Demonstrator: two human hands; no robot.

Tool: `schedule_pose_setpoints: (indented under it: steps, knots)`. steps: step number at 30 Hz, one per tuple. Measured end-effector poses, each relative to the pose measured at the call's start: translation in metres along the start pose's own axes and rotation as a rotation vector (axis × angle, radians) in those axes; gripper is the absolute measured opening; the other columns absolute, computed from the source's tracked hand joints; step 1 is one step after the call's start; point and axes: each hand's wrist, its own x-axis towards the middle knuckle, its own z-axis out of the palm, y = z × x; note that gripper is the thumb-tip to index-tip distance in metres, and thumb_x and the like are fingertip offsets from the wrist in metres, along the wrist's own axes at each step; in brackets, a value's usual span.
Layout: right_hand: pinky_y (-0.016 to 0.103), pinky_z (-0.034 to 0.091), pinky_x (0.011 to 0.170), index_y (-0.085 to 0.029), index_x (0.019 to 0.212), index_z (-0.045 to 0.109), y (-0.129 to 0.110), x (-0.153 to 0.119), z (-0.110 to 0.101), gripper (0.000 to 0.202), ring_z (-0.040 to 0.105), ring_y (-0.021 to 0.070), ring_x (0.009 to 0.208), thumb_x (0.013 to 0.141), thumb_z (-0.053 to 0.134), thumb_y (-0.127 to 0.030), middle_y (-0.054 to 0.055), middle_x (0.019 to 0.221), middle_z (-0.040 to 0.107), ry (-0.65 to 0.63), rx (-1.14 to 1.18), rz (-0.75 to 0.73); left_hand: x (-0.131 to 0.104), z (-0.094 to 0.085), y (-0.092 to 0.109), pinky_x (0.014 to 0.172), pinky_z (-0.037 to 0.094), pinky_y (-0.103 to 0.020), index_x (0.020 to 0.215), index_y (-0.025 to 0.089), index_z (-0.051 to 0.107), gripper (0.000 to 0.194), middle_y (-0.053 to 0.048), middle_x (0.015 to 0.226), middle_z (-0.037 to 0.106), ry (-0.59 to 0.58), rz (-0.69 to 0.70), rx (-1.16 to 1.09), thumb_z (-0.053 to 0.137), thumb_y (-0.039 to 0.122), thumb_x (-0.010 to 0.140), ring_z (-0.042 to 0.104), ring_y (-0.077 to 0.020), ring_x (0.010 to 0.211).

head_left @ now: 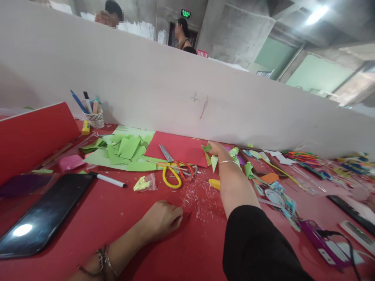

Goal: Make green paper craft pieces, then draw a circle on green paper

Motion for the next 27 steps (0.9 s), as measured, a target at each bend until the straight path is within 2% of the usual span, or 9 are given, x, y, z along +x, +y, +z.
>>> schedule_pose_setpoints:
  steps: [5, 9, 12, 15, 18, 23, 27]
  knots:
    - [0.025, 0.037, 0.076, -0.016, 0.106, 0.048, -0.011, -0.001, -0.02, 0.036, 0.051, 0.019, 0.095, 0.071, 0.055, -0.01, 0.008, 0.106, 0.057, 0.149, -0.014, -0.155, 0.0, 0.003, -0.002, 0.052, 0.028, -0.024, 0.07, 0.02, 0.048, 0.017, 0.003, 0.065, 0.062, -0.001, -0.009, 0.009, 0.037, 0.02, 0.082, 0.053, -0.0111, 0.055]
    - [0.024, 0.036, 0.074, -0.018, 0.111, 0.043, -0.02, -0.003, -0.034, 0.041, 0.051, 0.0186, 0.097, 0.072, 0.051, -0.008, 0.007, 0.111, 0.055, 0.224, -0.031, -0.198, -0.001, 0.005, -0.003, 0.053, 0.028, -0.025, 0.07, 0.02, 0.047, 0.017, 0.003, 0.066, 0.062, 0.011, -0.012, 0.0, 0.036, 0.021, 0.082, 0.054, -0.0116, 0.057]
    - [0.024, 0.036, 0.073, -0.02, 0.113, 0.042, -0.024, -0.004, -0.042, 0.04, 0.051, 0.0183, 0.099, 0.075, 0.05, -0.012, 0.006, 0.114, 0.054, 0.24, -0.039, -0.176, -0.001, 0.007, -0.005, 0.052, 0.028, -0.025, 0.07, 0.02, 0.047, 0.017, 0.003, 0.066, 0.062, 0.009, -0.012, 0.002, 0.036, 0.022, 0.083, 0.054, -0.0119, 0.056]
    - [0.024, 0.038, 0.073, -0.018, 0.115, 0.042, -0.021, -0.002, -0.045, 0.037, 0.052, 0.0196, 0.1, 0.079, 0.051, -0.022, 0.008, 0.111, 0.056, 0.207, -0.038, -0.098, -0.001, 0.009, -0.006, 0.052, 0.027, -0.025, 0.071, 0.02, 0.047, 0.016, 0.003, 0.067, 0.063, 0.02, -0.003, 0.006, 0.036, 0.022, 0.082, 0.054, -0.0118, 0.057]
    - [0.028, 0.042, 0.073, -0.013, 0.106, 0.05, -0.013, 0.0, -0.04, 0.035, 0.055, 0.0213, 0.093, 0.078, 0.056, -0.033, 0.009, 0.101, 0.059, 0.09, -0.027, 0.008, -0.001, 0.008, -0.006, 0.051, 0.026, -0.025, 0.071, 0.02, 0.048, 0.017, 0.002, 0.067, 0.062, 0.017, -0.01, -0.001, 0.036, 0.023, 0.083, 0.054, -0.0118, 0.057]
    - [0.037, 0.047, 0.076, -0.014, 0.108, 0.051, 0.0, -0.004, -0.027, 0.028, 0.055, 0.0182, 0.092, 0.085, 0.048, -0.03, 0.006, 0.107, 0.053, -0.094, 0.024, 0.171, -0.001, 0.005, -0.005, 0.052, 0.027, -0.024, 0.071, 0.02, 0.049, 0.017, 0.001, 0.067, 0.063, 0.004, -0.017, -0.019, 0.037, 0.023, 0.083, 0.054, -0.0118, 0.058]
    - [0.037, 0.047, 0.077, -0.014, 0.11, 0.049, 0.001, -0.006, -0.026, 0.029, 0.055, 0.0179, 0.093, 0.085, 0.049, -0.029, 0.008, 0.109, 0.052, -0.068, 0.044, 0.263, -0.001, 0.006, -0.006, 0.053, 0.028, -0.024, 0.072, 0.019, 0.049, 0.017, 0.001, 0.067, 0.062, 0.002, -0.01, -0.033, 0.037, 0.023, 0.083, 0.054, -0.0117, 0.057]
